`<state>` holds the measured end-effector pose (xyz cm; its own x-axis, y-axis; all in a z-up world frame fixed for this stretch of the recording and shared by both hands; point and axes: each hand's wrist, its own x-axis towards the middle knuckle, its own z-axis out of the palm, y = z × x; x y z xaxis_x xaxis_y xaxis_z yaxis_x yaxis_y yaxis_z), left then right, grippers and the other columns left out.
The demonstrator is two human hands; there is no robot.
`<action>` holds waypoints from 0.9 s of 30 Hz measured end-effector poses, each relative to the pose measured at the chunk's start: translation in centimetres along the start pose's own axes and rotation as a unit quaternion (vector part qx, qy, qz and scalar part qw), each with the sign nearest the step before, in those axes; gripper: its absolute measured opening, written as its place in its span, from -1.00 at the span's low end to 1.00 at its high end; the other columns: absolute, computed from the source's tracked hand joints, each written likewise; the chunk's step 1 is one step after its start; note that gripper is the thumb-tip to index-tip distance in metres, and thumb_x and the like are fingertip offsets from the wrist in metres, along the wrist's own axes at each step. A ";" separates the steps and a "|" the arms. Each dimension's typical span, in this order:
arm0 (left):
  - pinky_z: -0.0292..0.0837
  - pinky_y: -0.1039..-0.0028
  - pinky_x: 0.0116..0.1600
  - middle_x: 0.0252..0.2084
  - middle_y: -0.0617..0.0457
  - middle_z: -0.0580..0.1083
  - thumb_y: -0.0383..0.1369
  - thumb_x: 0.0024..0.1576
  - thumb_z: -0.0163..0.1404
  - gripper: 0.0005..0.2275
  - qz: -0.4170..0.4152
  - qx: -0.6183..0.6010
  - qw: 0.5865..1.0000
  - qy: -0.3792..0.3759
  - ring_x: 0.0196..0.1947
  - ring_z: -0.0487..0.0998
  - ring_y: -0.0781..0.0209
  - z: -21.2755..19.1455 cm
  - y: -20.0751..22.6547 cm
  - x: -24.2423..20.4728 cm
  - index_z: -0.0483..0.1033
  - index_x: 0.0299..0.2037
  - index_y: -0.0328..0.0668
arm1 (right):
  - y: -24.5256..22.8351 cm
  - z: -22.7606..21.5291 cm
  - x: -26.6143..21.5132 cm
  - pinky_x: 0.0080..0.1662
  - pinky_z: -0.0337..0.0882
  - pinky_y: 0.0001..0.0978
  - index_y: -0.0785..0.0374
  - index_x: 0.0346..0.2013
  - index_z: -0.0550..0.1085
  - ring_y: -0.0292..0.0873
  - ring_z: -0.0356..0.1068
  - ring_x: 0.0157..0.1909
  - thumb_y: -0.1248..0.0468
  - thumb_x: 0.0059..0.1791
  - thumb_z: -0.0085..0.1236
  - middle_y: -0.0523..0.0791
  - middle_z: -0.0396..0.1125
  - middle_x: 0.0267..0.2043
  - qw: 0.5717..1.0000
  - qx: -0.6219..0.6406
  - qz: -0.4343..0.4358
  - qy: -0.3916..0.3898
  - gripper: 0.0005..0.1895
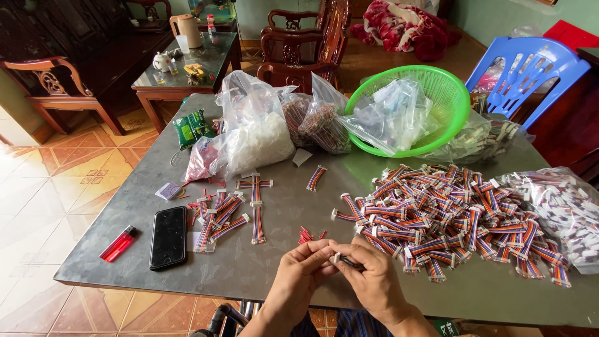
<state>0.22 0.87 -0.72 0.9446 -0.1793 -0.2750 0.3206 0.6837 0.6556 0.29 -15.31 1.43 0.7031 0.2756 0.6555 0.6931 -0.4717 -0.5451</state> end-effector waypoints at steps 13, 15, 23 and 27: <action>0.57 0.48 -0.12 -0.30 -0.27 0.62 -0.59 0.11 0.15 -0.86 0.059 0.052 0.996 0.051 -0.35 0.61 0.09 0.6 0.0 -0.1 0.63 -0.15 -0.53 | 0.9 -1.3 -0.4 -0.34 0.20 -0.13 0.15 -0.51 0.26 -0.03 0.19 -0.51 0.15 0.08 0.02 -0.08 0.29 -0.57 0.969 -0.117 0.155 -0.150 -0.69; 0.53 0.48 -0.15 -0.40 -0.24 0.57 -0.59 0.12 0.14 -0.89 0.069 0.062 0.995 0.029 -0.40 0.55 0.12 0.8 0.2 -0.5 0.62 -0.21 -0.55 | 1.6 -0.7 -0.6 -0.34 0.20 -0.04 0.15 -0.52 0.23 0.06 0.22 -0.51 0.10 0.07 -0.03 -0.04 0.30 -0.59 0.956 -0.165 0.172 -0.173 -0.66; 0.60 0.44 -0.15 -0.31 -0.18 0.65 -0.60 0.09 0.19 -0.90 0.082 0.086 0.992 0.034 -0.34 0.63 0.16 0.4 -1.0 0.0 0.64 -0.21 -0.46 | 2.6 1.4 -1.3 -0.41 0.15 -0.01 0.18 -0.55 0.22 0.09 0.16 -0.59 0.29 0.01 -0.04 -0.02 0.27 -0.66 0.967 -0.153 0.144 -0.144 -0.75; 0.59 0.51 -0.13 -0.29 -0.14 0.67 -0.58 0.11 0.18 -0.92 0.099 0.154 0.983 0.031 -0.32 0.63 0.23 0.0 -1.3 0.5 0.65 -0.22 -0.43 | 2.1 1.2 -1.3 -0.41 0.21 0.01 0.17 -0.53 0.25 0.11 0.26 -0.56 0.30 0.02 -0.03 -0.02 0.32 -0.61 0.966 -0.173 0.129 -0.145 -0.77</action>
<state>0.23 -0.16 -1.70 0.9875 -0.0137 -0.1573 0.1465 0.4524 0.8797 1.04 -15.67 -1.19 0.8948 0.3106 0.3208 0.4299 -0.7934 -0.4310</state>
